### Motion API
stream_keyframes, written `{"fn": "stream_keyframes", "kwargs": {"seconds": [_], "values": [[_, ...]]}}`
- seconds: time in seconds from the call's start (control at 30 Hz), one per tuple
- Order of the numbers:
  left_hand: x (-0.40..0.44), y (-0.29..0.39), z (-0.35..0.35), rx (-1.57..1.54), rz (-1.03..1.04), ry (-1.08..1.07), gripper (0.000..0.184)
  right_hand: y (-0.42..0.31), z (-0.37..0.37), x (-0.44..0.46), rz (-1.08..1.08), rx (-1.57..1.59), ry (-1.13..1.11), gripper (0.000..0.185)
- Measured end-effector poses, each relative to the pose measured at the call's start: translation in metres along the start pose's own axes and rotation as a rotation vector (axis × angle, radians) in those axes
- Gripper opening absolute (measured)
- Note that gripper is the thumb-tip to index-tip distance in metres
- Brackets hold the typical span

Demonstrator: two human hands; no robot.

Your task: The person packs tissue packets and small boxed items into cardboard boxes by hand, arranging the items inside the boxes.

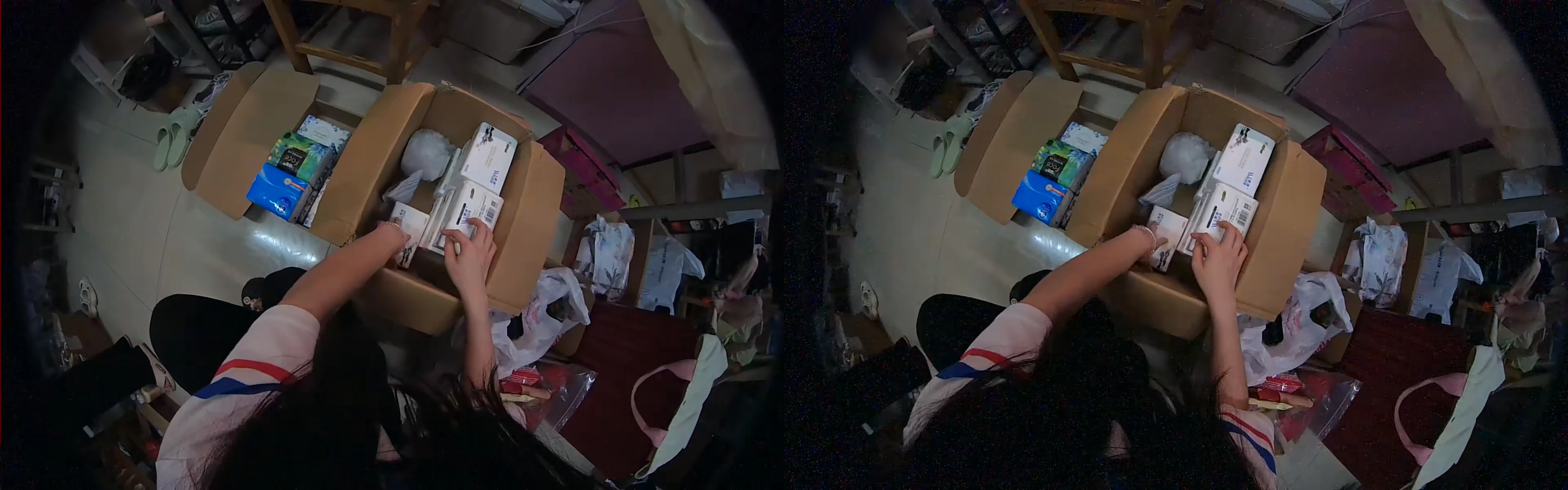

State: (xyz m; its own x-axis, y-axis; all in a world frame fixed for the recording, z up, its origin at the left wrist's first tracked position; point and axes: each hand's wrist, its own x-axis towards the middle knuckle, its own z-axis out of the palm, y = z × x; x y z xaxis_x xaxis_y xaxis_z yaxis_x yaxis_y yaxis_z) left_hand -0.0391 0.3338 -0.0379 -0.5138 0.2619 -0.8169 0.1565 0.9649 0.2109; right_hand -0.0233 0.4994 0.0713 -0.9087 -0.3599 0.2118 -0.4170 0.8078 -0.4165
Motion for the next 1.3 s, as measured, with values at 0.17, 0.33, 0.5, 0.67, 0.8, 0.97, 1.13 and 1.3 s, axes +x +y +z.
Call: {"fn": "stream_keyframes", "kwargs": {"seconds": [0.17, 0.33, 0.5, 0.67, 0.8, 0.97, 1.13, 1.3], "values": [[0.055, -0.014, 0.009, 0.619, 0.106, -0.015, 0.085, 0.0, -0.003, 0.0, -0.003, 0.024, 0.004, 0.015], [0.103, -0.025, 0.041, 0.753, -0.058, 0.295, 0.068, -0.002, -0.004, 0.004, 0.01, 0.032, -0.016, 0.014], [0.059, 0.006, 0.001, 0.937, 0.061, 0.165, 0.07, -0.003, -0.005, 0.004, 0.015, 0.028, -0.019, 0.013], [0.018, 0.012, -0.03, 0.914, 0.133, 0.154, 0.066, -0.003, -0.004, 0.004, 0.027, 0.036, -0.024, 0.012], [0.037, 0.013, -0.011, 0.872, 0.127, 0.256, 0.058, -0.005, -0.002, 0.003, 0.021, 0.018, -0.009, 0.012], [0.048, 0.007, -0.011, 0.733, 0.151, 0.268, 0.061, -0.005, -0.004, 0.002, -0.003, 0.019, -0.012, 0.012], [0.004, 0.005, -0.04, 0.328, 0.231, 0.207, 0.047, -0.005, -0.003, 0.002, -0.019, 0.005, -0.007, 0.013], [-0.002, -0.017, -0.082, 0.182, 0.034, 0.961, 0.034, -0.002, 0.003, -0.001, -0.016, 0.014, 0.01, 0.012]]}}
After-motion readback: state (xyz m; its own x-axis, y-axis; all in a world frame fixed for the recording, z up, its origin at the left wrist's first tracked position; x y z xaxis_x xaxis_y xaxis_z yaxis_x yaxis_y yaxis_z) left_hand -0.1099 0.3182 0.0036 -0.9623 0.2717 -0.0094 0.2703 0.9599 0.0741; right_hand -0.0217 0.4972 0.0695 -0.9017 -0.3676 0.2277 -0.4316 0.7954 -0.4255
